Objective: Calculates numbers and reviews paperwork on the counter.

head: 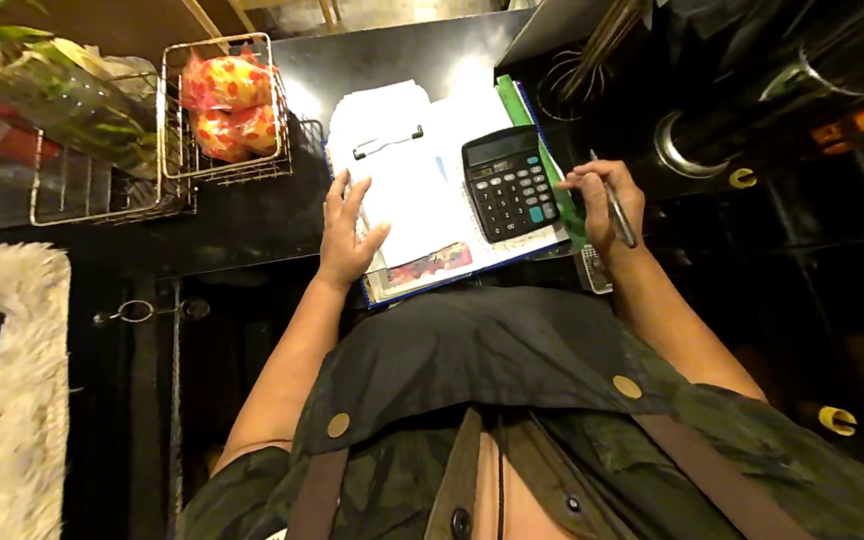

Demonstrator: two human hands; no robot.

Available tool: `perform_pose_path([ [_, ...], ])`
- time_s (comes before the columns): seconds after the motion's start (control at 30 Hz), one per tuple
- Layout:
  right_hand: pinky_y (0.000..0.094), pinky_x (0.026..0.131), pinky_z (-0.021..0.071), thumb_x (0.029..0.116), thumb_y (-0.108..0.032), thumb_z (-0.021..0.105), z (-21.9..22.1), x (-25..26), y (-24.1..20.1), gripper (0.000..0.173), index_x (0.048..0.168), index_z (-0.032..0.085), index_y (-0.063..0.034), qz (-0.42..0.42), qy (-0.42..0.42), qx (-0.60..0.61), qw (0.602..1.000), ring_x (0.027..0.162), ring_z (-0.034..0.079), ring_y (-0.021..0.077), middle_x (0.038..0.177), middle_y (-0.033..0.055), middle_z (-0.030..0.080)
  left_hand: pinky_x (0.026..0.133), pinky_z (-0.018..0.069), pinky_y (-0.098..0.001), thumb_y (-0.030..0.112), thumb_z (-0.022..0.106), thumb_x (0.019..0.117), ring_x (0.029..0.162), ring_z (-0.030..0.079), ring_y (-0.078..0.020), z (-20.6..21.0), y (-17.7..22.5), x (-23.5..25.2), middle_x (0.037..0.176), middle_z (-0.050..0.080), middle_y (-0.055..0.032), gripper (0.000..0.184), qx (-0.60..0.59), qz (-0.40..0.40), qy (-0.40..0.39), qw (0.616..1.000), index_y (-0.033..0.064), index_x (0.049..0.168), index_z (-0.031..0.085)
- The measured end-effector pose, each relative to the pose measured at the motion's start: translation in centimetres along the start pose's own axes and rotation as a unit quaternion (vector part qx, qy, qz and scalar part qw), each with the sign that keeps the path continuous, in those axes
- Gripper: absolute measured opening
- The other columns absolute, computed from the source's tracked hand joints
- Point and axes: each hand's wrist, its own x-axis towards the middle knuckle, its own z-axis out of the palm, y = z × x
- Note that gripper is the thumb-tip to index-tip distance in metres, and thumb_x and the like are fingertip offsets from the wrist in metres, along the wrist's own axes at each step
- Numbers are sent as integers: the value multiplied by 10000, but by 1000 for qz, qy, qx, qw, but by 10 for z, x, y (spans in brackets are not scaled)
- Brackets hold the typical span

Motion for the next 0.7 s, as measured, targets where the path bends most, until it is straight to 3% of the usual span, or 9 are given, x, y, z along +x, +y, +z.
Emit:
perform_pose_path([
  [0.1, 346, 992, 542, 1085, -191, 425, 5, 37, 1, 358, 1274, 554, 84, 26, 1, 20, 999, 1108, 687, 180, 1191, 193, 705, 1199, 304, -509, 595, 549, 930, 1508, 290, -340, 0, 0, -1, 1649, 254, -215, 732, -1, 0, 1, 1000, 161, 1516, 492],
  [0.27, 356, 962, 552, 1089, -247, 435, 26, 79, 16, 402, 1386, 481, 21, 77, -79, 55, 992, 1147, 662, 190, 1370, 183, 614, 1204, 299, -510, 607, 545, 937, 1511, 287, -343, 0, 1, -1, 1646, 259, -218, 733, 1, 2, 5, 1000, 158, 1514, 494],
  [0.4, 372, 873, 547, 1087, -236, 443, 30, 77, -1, 365, 1349, 537, 0, 73, -114, -2, 991, 1000, 660, 201, 1223, 181, 659, 1191, 315, -521, 566, 572, 925, 1505, 296, -346, -2, 4, -1, 1648, 259, -212, 708, -7, -7, 3, 1000, 164, 1504, 507],
  [0.47, 420, 882, 549, 1097, -262, 446, 26, 76, -8, 374, 1323, 558, 13, 80, -111, -24, 990, 971, 666, 247, 1133, 205, 661, 1193, 309, -529, 559, 571, 927, 1510, 288, -347, -2, 5, -1, 1654, 251, -205, 703, -7, -14, -3, 1000, 169, 1508, 503],
  [0.53, 407, 937, 545, 1103, -291, 432, 24, 82, -12, 390, 1304, 571, 13, 69, -93, -33, 993, 1017, 686, 230, 1144, 197, 692, 1191, 314, -529, 577, 561, 931, 1508, 293, -345, -2, 5, -2, 1653, 256, -201, 708, -3, -16, -5, 1000, 174, 1510, 500],
  [0.6, 368, 959, 543, 1110, -298, 384, 27, 95, -13, 431, 1323, 561, 32, 46, -66, 4, 997, 1041, 687, 196, 1158, 190, 700, 1190, 317, -530, 591, 554, 928, 1507, 296, -341, -2, 4, -1, 1653, 259, -194, 716, 1, -18, -6, 1000, 182, 1513, 496],
  [0.7, 314, 893, 556, 1127, -308, 260, 38, 121, -10, 502, 1374, 528, 37, 84, -68, 147, 983, 942, 671, 138, 1087, 128, 684, 1193, 311, -530, 584, 558, 929, 1504, 300, -349, -2, 3, 0, 1647, 265, -208, 717, 3, -10, -4, 1000, 166, 1508, 501],
])
